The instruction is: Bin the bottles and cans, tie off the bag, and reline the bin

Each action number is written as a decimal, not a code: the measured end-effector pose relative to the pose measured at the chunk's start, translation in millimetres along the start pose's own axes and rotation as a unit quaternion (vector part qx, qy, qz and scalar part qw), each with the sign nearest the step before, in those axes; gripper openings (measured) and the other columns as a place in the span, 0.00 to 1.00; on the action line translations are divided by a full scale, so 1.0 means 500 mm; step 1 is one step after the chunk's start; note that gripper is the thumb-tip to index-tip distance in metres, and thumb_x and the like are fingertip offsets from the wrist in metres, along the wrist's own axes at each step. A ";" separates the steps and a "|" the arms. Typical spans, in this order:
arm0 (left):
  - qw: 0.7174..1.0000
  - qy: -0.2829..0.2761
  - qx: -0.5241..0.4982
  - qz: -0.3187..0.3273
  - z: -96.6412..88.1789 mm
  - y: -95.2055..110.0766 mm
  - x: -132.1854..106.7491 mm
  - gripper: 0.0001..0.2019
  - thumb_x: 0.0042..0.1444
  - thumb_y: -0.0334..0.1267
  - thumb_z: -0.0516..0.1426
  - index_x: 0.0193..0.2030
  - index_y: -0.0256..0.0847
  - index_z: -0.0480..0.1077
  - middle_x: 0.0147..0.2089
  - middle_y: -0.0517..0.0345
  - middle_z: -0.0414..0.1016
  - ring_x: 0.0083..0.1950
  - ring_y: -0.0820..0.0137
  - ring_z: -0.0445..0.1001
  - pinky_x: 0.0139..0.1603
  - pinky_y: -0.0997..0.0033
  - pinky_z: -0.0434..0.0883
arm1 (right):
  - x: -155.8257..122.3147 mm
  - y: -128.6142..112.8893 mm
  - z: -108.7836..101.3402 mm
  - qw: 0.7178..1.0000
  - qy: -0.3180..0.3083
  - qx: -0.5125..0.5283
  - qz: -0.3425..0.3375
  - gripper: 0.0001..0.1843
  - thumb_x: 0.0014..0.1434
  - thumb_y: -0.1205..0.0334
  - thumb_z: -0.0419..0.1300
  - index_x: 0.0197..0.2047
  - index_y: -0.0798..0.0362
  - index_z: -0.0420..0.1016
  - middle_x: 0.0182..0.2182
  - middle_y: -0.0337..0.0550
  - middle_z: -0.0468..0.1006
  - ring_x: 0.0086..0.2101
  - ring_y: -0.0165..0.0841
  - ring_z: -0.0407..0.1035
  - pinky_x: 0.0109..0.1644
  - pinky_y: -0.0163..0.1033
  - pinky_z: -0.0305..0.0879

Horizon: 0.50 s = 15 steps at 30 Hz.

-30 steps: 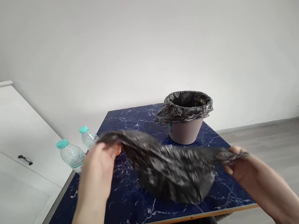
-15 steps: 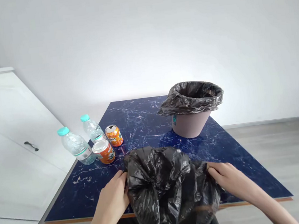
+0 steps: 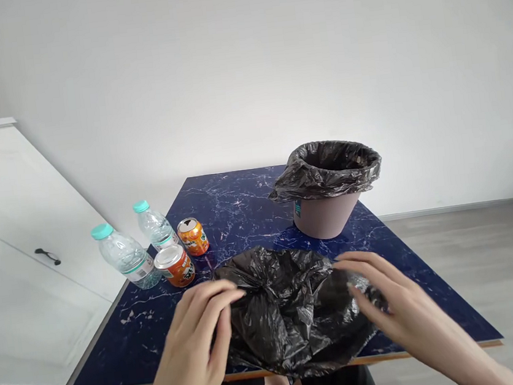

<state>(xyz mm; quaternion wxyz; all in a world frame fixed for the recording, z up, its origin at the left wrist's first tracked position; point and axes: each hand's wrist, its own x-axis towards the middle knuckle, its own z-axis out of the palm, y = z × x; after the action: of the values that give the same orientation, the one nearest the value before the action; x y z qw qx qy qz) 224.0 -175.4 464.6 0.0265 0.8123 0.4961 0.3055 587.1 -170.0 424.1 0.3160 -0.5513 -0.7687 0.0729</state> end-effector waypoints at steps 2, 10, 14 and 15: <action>0.998 -0.064 -0.020 -0.005 0.024 -0.011 0.063 0.22 0.73 0.46 0.56 0.71 0.56 0.69 0.69 0.51 0.74 0.72 0.54 0.70 0.72 0.50 0.69 | 0.056 -0.014 0.033 0.997 -0.049 -0.003 -0.062 0.26 0.74 0.61 0.54 0.72 0.35 0.67 0.68 0.45 0.72 0.65 0.46 0.69 0.66 0.53 0.73; 0.972 -0.205 -0.071 -0.092 0.019 -0.092 0.191 0.20 0.70 0.57 0.54 0.36 0.47 0.78 0.32 0.58 0.80 0.32 0.62 0.77 0.35 0.68 0.69 | 0.158 0.068 0.091 0.989 -0.061 0.118 0.065 0.09 0.70 0.55 0.58 0.43 0.46 0.80 0.40 0.42 0.87 0.42 0.43 0.81 0.45 0.43 0.74; 0.986 -0.109 -0.065 -0.106 0.026 -0.103 0.276 0.26 0.71 0.61 0.51 0.30 0.45 0.71 0.25 0.59 0.71 0.26 0.63 0.73 0.29 0.69 0.64 | 0.160 0.093 0.092 0.973 0.026 0.155 0.170 0.18 0.72 0.45 0.55 0.47 0.50 0.76 0.38 0.49 0.87 0.39 0.46 0.81 0.45 0.47 0.73; 0.990 -0.077 -0.052 -0.108 0.035 -0.100 0.294 0.24 0.72 0.59 0.51 0.31 0.45 0.72 0.26 0.58 0.73 0.29 0.62 0.75 0.31 0.67 0.67 | 0.156 0.089 0.092 0.971 0.044 0.152 0.178 0.19 0.72 0.45 0.55 0.51 0.51 0.75 0.41 0.52 0.87 0.41 0.47 0.81 0.46 0.48 0.74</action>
<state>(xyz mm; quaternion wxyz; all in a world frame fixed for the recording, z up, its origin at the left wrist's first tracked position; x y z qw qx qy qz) 240.6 -24.6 501.9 0.1399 0.7725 0.5609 0.2627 581.4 -72.3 399.0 0.4115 -0.6274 -0.6237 0.2192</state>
